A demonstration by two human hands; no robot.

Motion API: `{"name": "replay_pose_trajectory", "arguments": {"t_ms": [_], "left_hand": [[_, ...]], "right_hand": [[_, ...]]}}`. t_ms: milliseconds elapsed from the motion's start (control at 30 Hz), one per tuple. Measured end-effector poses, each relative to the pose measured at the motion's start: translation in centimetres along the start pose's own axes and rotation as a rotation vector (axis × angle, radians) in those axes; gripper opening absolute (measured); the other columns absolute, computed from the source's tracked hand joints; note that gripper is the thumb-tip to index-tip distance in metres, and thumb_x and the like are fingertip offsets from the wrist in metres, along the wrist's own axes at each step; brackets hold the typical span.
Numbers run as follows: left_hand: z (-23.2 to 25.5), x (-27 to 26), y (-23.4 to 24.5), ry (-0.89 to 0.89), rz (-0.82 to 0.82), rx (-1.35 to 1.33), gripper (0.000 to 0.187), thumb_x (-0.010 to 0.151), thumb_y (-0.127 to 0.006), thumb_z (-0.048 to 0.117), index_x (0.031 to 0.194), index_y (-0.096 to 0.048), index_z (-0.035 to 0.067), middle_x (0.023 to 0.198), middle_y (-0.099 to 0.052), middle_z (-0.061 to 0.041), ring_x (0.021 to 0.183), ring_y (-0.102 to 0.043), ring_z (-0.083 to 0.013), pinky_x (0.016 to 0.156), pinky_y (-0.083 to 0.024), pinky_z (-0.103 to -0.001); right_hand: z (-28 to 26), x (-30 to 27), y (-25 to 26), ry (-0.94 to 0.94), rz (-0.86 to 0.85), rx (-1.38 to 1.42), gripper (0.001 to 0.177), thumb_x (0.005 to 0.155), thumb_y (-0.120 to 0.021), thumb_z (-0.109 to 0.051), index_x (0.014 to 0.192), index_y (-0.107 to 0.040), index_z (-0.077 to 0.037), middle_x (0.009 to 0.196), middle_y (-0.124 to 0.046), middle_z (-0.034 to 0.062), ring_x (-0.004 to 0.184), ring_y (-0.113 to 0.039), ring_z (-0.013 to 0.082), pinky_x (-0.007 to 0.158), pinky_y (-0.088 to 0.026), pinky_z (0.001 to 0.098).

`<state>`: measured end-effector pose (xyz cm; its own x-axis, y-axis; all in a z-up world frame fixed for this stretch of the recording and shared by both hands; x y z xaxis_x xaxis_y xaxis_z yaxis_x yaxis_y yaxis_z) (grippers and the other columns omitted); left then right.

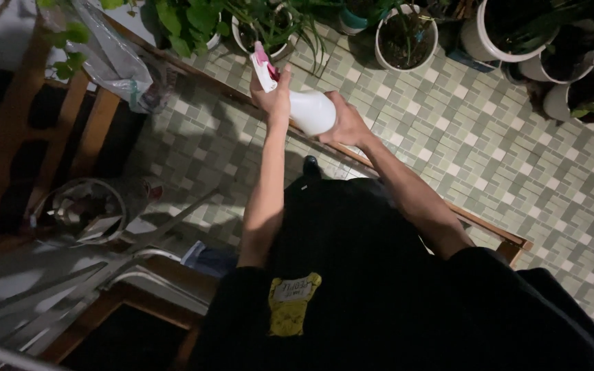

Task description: Using a spray bottle to mist and water various potted plants in a garden area.

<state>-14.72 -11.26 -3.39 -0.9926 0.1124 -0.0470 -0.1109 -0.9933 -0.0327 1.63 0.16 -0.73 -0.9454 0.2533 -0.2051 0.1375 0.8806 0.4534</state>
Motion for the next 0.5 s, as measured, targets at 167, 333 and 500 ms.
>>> {"name": "replay_pose_trajectory", "arguments": {"t_ms": [167, 333, 500], "left_hand": [[0.7, -0.3, -0.9, -0.045, -0.006, 0.029, 0.035, 0.076, -0.087, 0.027, 0.1, -0.065, 0.013, 0.086, -0.073, -0.005, 0.076, -0.071, -0.0204, 0.072, -0.062, -0.038], [0.5, 0.2, -0.9, -0.307, -0.003, 0.129, 0.065, 0.09, -0.08, 0.019, 0.148, -0.054, 0.031, 0.085, -0.07, -0.001, 0.069, -0.059, -0.0152, 0.068, -0.056, -0.033], [2.0, 0.1, -1.2, -0.36, -0.082, -0.033, 0.072, 0.091, -0.083, 0.037, 0.154, -0.049, 0.025, 0.087, -0.066, 0.002, 0.074, -0.058, -0.0122, 0.069, -0.055, -0.028]], "right_hand": [[-0.4, -0.3, 1.0, -0.017, 0.047, -0.015, 0.091, 0.06, -0.089, -0.04, 0.133, -0.043, -0.011, 0.134, -0.055, 0.02, 0.122, -0.056, 0.0416, 0.091, -0.052, 0.0596], [0.4, 0.1, 1.0, -0.008, 0.018, -0.042, 0.094, 0.062, -0.086, -0.038, 0.136, -0.038, -0.006, 0.141, -0.049, 0.0262, 0.128, -0.053, 0.046, 0.099, -0.051, 0.0665], [-1.0, 0.2, 1.7, 0.028, 0.031, -0.024, 0.093, 0.062, -0.086, -0.042, 0.134, -0.038, -0.007, 0.14, -0.052, 0.0246, 0.126, -0.055, 0.0441, 0.094, -0.054, 0.0612]]}}
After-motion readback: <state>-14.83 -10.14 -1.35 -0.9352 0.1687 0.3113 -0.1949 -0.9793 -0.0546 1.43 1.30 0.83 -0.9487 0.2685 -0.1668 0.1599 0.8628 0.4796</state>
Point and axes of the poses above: each hand's wrist, its own x-axis towards the middle knuckle, its own y-axis out of the back of the hand, z = x × y, the point moved 5 cm from there along x, towards the middle knuckle
